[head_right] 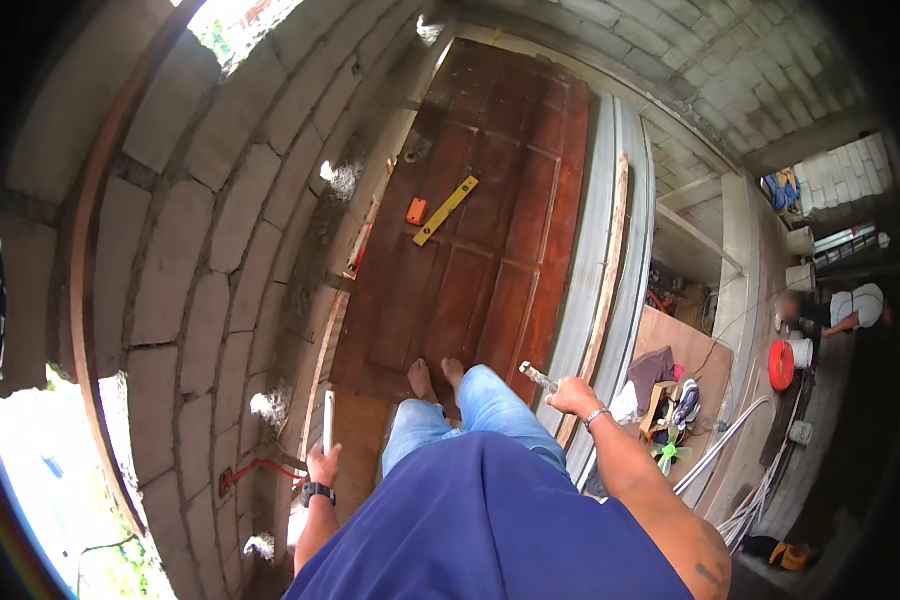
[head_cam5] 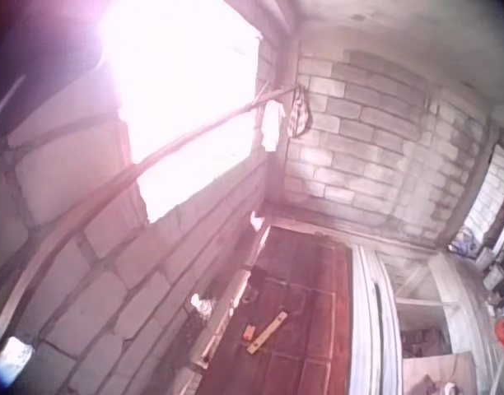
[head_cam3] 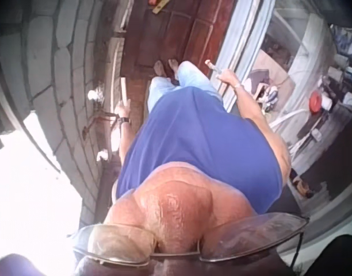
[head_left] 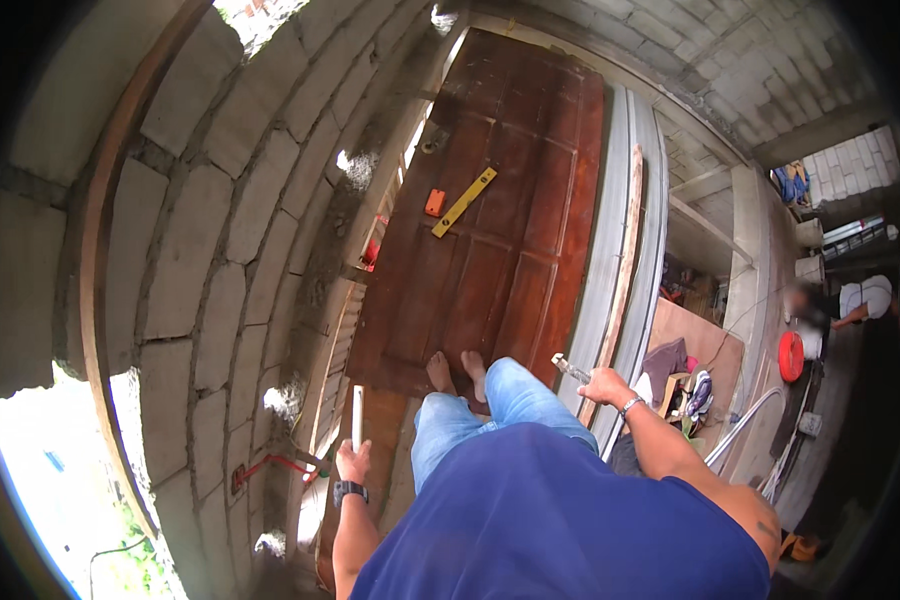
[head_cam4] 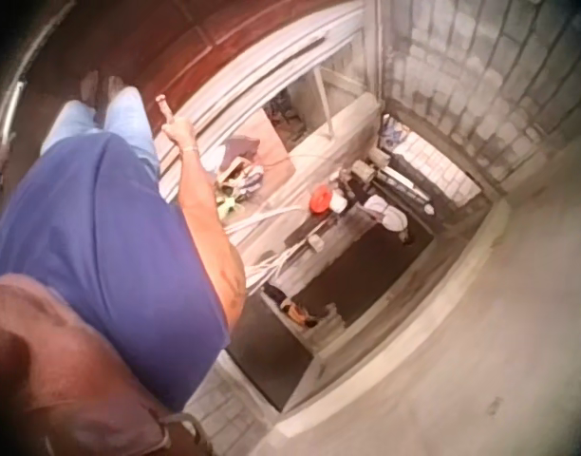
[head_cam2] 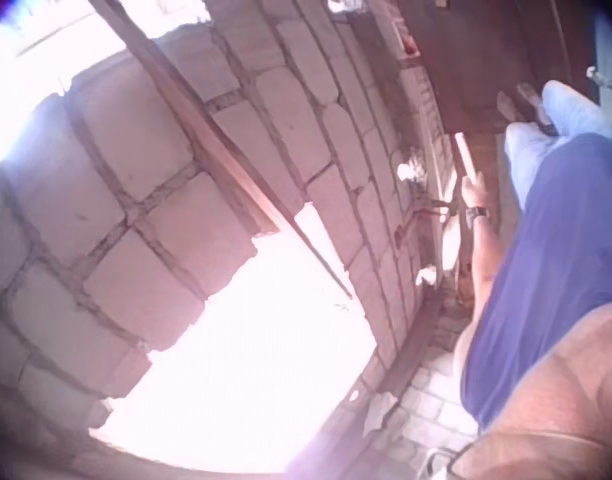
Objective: The recorder is installing flexible red conduit and electrical wiring into a junction box on a concrete wall and managing site materials.
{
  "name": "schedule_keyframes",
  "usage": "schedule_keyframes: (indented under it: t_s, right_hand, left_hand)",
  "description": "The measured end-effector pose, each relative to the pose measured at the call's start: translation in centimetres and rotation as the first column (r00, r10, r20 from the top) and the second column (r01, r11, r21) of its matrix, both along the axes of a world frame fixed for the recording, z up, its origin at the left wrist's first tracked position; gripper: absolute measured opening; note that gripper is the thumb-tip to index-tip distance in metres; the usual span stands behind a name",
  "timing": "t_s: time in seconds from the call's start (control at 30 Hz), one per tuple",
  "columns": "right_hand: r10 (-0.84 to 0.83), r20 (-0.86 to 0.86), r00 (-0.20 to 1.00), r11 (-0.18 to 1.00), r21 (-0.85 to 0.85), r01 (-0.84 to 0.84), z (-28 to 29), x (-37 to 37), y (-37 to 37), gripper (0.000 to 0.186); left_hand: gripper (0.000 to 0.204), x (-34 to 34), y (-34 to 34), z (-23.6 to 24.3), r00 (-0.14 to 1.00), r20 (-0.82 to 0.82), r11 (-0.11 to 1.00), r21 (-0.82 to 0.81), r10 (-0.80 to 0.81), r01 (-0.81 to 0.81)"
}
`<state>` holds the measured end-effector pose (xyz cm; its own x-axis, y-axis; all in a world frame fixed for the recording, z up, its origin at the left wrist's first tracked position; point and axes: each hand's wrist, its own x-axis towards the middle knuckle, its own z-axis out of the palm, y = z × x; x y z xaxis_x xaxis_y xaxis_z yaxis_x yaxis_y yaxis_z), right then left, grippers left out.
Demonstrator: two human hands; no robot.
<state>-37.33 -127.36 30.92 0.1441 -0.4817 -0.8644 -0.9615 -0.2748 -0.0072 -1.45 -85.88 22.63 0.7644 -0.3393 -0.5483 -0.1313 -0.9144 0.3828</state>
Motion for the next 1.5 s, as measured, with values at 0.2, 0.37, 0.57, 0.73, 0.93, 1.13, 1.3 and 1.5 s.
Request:
schedule_keyframes:
  t_s: [0.2,0.37,0.57,0.73,0.93,1.13,1.3,1.5]
  right_hand:
    - [-0.131,0.21,0.969,0.987,-0.067,0.148,-1.0,-3.1,0.0,0.041]
    - [-0.268,0.143,0.953,0.963,0.025,0.267,-2.1,-5.9,-1.7,0.038]
    - [-0.422,0.148,0.894,0.903,-0.012,0.429,-5.5,-12.4,-5.0,0.034]
    - [-0.82,0.274,0.503,0.546,0.107,0.831,-8.0,-15.6,-7.2,0.026]
    - [-0.782,0.5,0.371,0.518,0.191,0.834,-7.2,-11.8,-11.5,0.036]
    - [-0.496,0.555,0.668,0.809,0.014,0.588,-5.1,-5.3,-18.0,0.043]
    - [-0.331,0.634,0.698,0.914,0.032,0.404,-4.2,-1.3,-22.2,0.036]
    - [-0.474,0.659,0.584,0.875,0.28,0.394,-3.0,4.3,-27.7,0.026]
  left_hand:
    - [0.047,5.6,-9.8,4.4,0.986,-0.034,0.987,0.016,-0.162,0.162]
    - [0.037,5.4,-18.7,6.3,0.931,-0.079,0.931,-0.106,-0.357,0.349]
    - [0.037,-1.4,-31.1,7.4,0.777,-0.401,0.863,-0.072,-0.484,0.5]
    - [0.037,-4.6,-38.9,6.8,0.443,-0.624,0.692,-0.227,-0.643,0.685]
    - [0.029,-5.4,-43.3,6.2,0.369,-0.243,0.426,-0.249,-0.897,0.87]
    - [0.025,-6.2,-48.8,9.2,0.631,-0.417,0.745,-0.213,-0.654,0.632]
    - [0.018,-1.6,-51.2,11.3,0.434,-0.786,0.894,-0.34,-0.44,0.291]
    - [0.017,2.1,-54.8,8.6,0.435,-0.858,0.962,-0.244,-0.274,0.124]
